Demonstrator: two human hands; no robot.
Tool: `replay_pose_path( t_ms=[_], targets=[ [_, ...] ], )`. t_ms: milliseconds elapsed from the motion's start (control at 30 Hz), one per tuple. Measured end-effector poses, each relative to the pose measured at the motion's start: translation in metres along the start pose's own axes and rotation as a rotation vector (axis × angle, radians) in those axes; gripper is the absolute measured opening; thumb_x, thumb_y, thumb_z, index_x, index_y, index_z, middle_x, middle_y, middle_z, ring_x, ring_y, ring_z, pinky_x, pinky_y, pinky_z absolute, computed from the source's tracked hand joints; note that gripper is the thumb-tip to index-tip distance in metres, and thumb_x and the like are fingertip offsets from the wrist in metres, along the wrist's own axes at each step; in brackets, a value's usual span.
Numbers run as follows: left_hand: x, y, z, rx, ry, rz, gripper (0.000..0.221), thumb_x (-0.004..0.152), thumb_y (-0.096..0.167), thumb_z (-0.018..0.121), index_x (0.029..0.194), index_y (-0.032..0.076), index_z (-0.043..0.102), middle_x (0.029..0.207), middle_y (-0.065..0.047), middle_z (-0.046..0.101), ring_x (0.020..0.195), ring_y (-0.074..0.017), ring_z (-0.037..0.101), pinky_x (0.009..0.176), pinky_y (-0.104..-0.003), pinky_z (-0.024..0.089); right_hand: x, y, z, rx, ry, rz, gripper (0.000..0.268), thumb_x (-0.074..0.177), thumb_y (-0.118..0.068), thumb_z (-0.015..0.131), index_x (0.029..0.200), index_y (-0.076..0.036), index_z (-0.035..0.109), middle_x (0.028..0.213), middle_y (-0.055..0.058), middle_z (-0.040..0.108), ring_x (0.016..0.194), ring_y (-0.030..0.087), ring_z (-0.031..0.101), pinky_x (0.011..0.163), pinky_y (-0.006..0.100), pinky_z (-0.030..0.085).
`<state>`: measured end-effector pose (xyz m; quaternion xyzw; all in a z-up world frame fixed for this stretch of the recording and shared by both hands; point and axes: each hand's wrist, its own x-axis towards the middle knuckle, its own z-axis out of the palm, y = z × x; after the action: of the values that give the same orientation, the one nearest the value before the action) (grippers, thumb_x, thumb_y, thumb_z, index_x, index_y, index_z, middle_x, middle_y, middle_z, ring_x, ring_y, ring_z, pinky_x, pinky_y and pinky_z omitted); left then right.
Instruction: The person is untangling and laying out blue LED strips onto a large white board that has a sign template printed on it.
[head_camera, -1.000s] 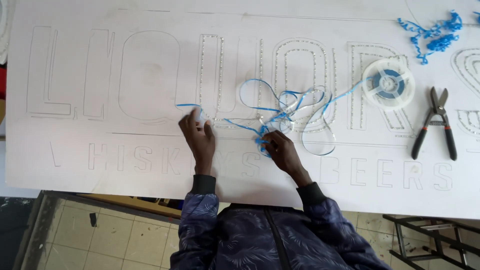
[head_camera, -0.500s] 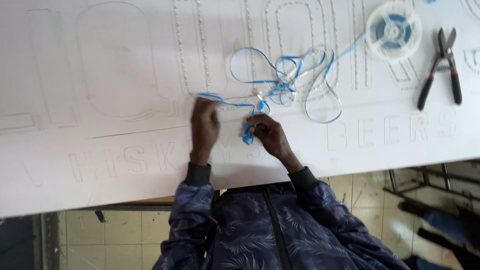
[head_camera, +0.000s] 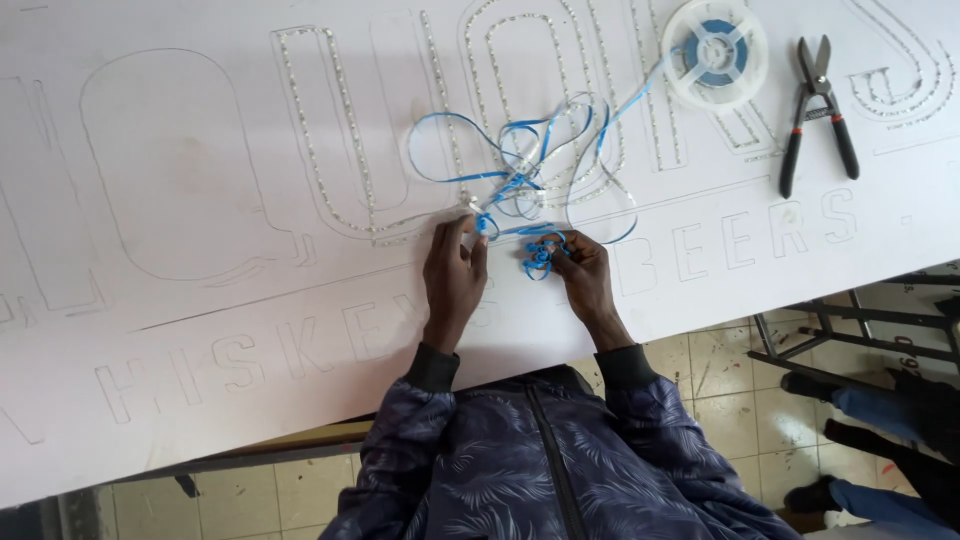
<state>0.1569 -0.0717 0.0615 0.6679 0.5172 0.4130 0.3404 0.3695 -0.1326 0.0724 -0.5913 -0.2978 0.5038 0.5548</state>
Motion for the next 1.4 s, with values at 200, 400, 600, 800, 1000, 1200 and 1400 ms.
replay_pose_path(
  t_ms=[200, 400, 600, 800, 1000, 1200, 1400],
  targets=[
    [0.011, 0.010, 0.035, 0.147, -0.047, 0.062, 0.010, 0.103, 0.011, 0.075, 0.111, 0.015, 0.079, 0.094, 0.000, 0.071, 0.076, -0.0189, 0.074, 0.064, -0.035, 0.064, -0.004, -0.015, -0.027, 0.075, 0.058, -0.027, 0.015, 0.107, -0.002, 0.077, 0.121, 0.004, 0.076, 0.091, 0.006, 0.074, 0.083, 0.017, 0.082, 0.080, 0.031, 0.074],
    [-0.020, 0.076, 0.064, -0.037, 0.003, 0.149, 0.006, 0.109, 0.017, 0.074, 0.109, 0.015, 0.079, 0.091, -0.003, 0.071, 0.075, -0.0227, 0.073, 0.060, -0.034, 0.061, 0.005, -0.030, -0.052, 0.214, 0.076, -0.027, 0.017, 0.108, -0.002, 0.074, 0.123, 0.006, 0.072, 0.098, 0.011, 0.075, 0.086, 0.018, 0.081, 0.079, 0.031, 0.075],
    [-0.044, 0.119, 0.097, -0.083, 0.144, 0.198, 0.007, 0.111, 0.008, 0.072, 0.111, 0.011, 0.079, 0.091, -0.004, 0.071, 0.076, -0.0212, 0.072, 0.066, -0.030, 0.065, -0.002, -0.068, -0.072, 0.058, -0.152, 0.020, 0.020, 0.108, -0.007, 0.077, 0.125, 0.001, 0.076, 0.094, 0.009, 0.073, 0.087, 0.019, 0.080, 0.081, 0.037, 0.074],
    [-0.061, 0.136, 0.139, -0.115, 0.256, 0.205, 0.005, 0.109, 0.004, 0.075, 0.110, 0.009, 0.073, 0.093, -0.005, 0.069, 0.083, -0.0211, 0.075, 0.073, -0.031, 0.067, 0.014, -0.035, -0.112, 0.233, -0.253, 0.107, 0.024, 0.112, -0.007, 0.067, 0.131, 0.006, 0.075, 0.103, 0.016, 0.076, 0.090, 0.022, 0.079, 0.080, 0.038, 0.074],
    [-0.078, 0.121, 0.166, -0.206, 0.216, 0.084, 0.006, 0.110, 0.006, 0.075, 0.109, 0.007, 0.069, 0.096, -0.007, 0.069, 0.089, -0.0259, 0.079, 0.078, -0.037, 0.070, 0.033, -0.041, -0.143, 0.289, -0.183, 0.085, 0.024, 0.111, -0.004, 0.066, 0.132, 0.006, 0.071, 0.101, 0.015, 0.072, 0.086, 0.018, 0.076, 0.073, 0.030, 0.074],
    [-0.088, 0.075, 0.169, -0.152, 0.175, -0.298, 0.039, 0.100, 0.008, 0.074, 0.130, 0.011, 0.050, 0.120, -0.012, 0.062, 0.101, -0.0289, 0.074, 0.089, -0.043, 0.068, 0.044, -0.052, -0.148, 0.112, -0.271, 0.061, 0.025, 0.113, -0.008, 0.063, 0.132, 0.004, 0.073, 0.105, 0.013, 0.071, 0.089, 0.018, 0.075, 0.072, 0.032, 0.074],
    [-0.070, 0.091, 0.136, 0.006, 0.400, -0.188, 0.045, 0.101, 0.006, 0.072, 0.137, 0.009, 0.044, 0.127, -0.013, 0.049, 0.099, -0.0311, 0.069, 0.083, -0.047, 0.063, 0.046, -0.051, -0.135, -0.039, -0.332, 0.028, 0.025, 0.106, -0.002, 0.064, 0.126, 0.004, 0.077, 0.109, 0.015, 0.072, 0.090, 0.021, 0.076, 0.076, 0.033, 0.074]
  ],
)
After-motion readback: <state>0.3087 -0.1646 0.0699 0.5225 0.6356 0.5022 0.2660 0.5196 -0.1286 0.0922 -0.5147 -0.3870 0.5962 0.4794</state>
